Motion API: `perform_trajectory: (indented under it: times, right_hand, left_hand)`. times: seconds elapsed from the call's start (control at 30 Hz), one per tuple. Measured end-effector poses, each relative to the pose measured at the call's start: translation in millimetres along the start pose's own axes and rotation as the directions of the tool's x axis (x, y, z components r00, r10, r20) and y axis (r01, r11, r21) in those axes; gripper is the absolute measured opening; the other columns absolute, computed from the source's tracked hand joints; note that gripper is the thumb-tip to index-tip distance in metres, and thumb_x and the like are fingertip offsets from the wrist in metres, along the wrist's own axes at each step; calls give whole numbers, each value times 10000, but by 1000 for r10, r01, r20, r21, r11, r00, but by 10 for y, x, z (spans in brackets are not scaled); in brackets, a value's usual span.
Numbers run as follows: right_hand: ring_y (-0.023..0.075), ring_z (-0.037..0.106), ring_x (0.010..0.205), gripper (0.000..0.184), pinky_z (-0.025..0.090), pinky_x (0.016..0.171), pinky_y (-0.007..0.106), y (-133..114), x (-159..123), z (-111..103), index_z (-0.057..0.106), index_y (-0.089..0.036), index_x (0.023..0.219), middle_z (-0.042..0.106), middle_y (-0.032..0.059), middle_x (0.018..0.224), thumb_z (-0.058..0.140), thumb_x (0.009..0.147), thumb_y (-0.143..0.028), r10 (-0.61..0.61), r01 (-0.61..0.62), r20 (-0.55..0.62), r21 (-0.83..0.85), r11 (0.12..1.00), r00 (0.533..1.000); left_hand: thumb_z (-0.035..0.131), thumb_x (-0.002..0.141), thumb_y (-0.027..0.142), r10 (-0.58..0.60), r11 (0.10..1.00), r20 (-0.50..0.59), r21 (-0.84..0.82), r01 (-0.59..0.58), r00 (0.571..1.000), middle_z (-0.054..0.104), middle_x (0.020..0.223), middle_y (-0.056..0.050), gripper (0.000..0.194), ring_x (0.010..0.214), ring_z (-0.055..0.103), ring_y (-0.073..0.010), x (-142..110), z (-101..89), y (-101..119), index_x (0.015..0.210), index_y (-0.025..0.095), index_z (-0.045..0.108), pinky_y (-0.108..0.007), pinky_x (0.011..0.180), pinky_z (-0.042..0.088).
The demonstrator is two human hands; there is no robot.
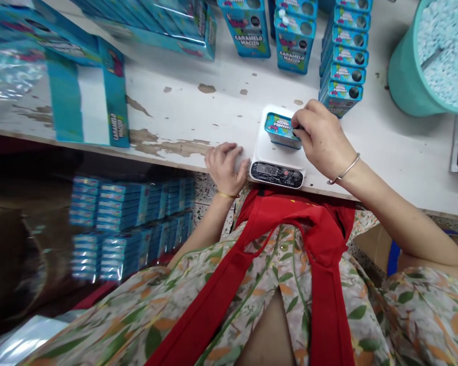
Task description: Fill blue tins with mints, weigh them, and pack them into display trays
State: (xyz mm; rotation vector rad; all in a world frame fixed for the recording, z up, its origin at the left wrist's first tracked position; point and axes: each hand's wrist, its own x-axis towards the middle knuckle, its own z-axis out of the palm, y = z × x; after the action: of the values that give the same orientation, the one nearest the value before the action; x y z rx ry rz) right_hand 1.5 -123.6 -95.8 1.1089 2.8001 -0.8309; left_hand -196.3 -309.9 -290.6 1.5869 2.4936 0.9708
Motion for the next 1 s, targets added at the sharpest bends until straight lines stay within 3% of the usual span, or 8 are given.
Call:
perform_trajectory:
  times: [0.13, 0.27, 0.33, 0.43, 0.53, 0.67, 0.83, 1.0]
  right_hand:
    - [229, 660, 954, 152, 522, 865, 388, 58, 9, -54, 685, -233, 1030, 696, 99, 1072, 552, 960, -260, 99, -74, -50, 365, 928, 994]
    - [194, 674, 897, 121, 521, 752, 350, 325, -43, -76, 644, -244, 942, 702, 73, 989, 602, 932, -357, 353, -222, -11, 757, 614, 936]
    - [186, 685, 1002, 46, 533, 818, 336, 521, -114, -35, 650, -242, 902, 713, 78, 999, 647, 866, -272, 438, -279, 44, 827, 488, 898]
    - [163, 702, 989, 123, 543, 859, 311, 768, -257, 78, 686, -249, 876, 722, 73, 954, 723, 770, -201, 497, -300, 82, 876, 378, 864]
    - [156, 714, 846, 177, 545, 734, 311, 845, -373, 181, 690, -252, 916, 730, 68, 902, 786, 777, -303, 475, -253, 43, 886, 389, 879]
    - [173, 675, 644, 327, 439, 529, 319, 686, -400, 229, 623, -226, 867, 738, 78, 852, 836, 778, -457, 402, -184, -28, 858, 479, 915]
    - [147, 560, 540, 344, 365, 498, 331, 462, -331, 269, 608, -240, 831, 696, 55, 773, 788, 835, -533, 326, -119, -93, 811, 573, 941]
    - [127, 494, 495, 343, 338, 483, 315, 456, -283, 371, 637, -250, 801, 629, 6, 667, 781, 834, -560, 292, -40, -168, 805, 592, 941]
  left_hand:
    - [498, 961, 593, -25, 1000, 28, -6, 25, 999, 679, 1290, -92, 424, 1281, 574, -280, -2, -5, 6, 1174, 273, 679, -560, 1205, 323]
    - [507, 946, 600, -78, 996, 60, -35, 80, 995, 672, 1313, -80, 410, 1298, 568, -280, -11, -9, 9, 1201, 317, 657, -543, 1242, 289]
    - [516, 944, 594, -76, 997, 59, -30, 77, 995, 669, 1315, -85, 413, 1291, 575, -281, -14, -8, 9, 1208, 311, 659, -534, 1240, 295]
    - [524, 945, 570, -49, 999, 49, -14, 49, 998, 670, 1308, -105, 424, 1283, 581, -289, -15, -1, 7, 1207, 272, 675, -537, 1228, 301]
    - [504, 948, 567, -19, 1000, 23, 24, 18, 1000, 688, 1283, -114, 448, 1257, 595, -290, -14, 9, 6, 1190, 241, 692, -527, 1202, 333]
    - [482, 954, 579, -4, 997, 0, 72, 4, 1000, 703, 1258, -101, 453, 1221, 612, -273, -12, 16, 7, 1166, 245, 702, -491, 1176, 368]
    - [491, 955, 574, -6, 998, 8, 62, 5, 1000, 694, 1264, -109, 448, 1223, 608, -272, -10, 17, 4, 1177, 240, 691, -491, 1177, 361]
    - [505, 960, 566, 13, 998, -14, 69, -12, 1000, 701, 1248, -100, 416, 1205, 617, -268, -17, 29, -3, 1166, 259, 694, -486, 1169, 367]
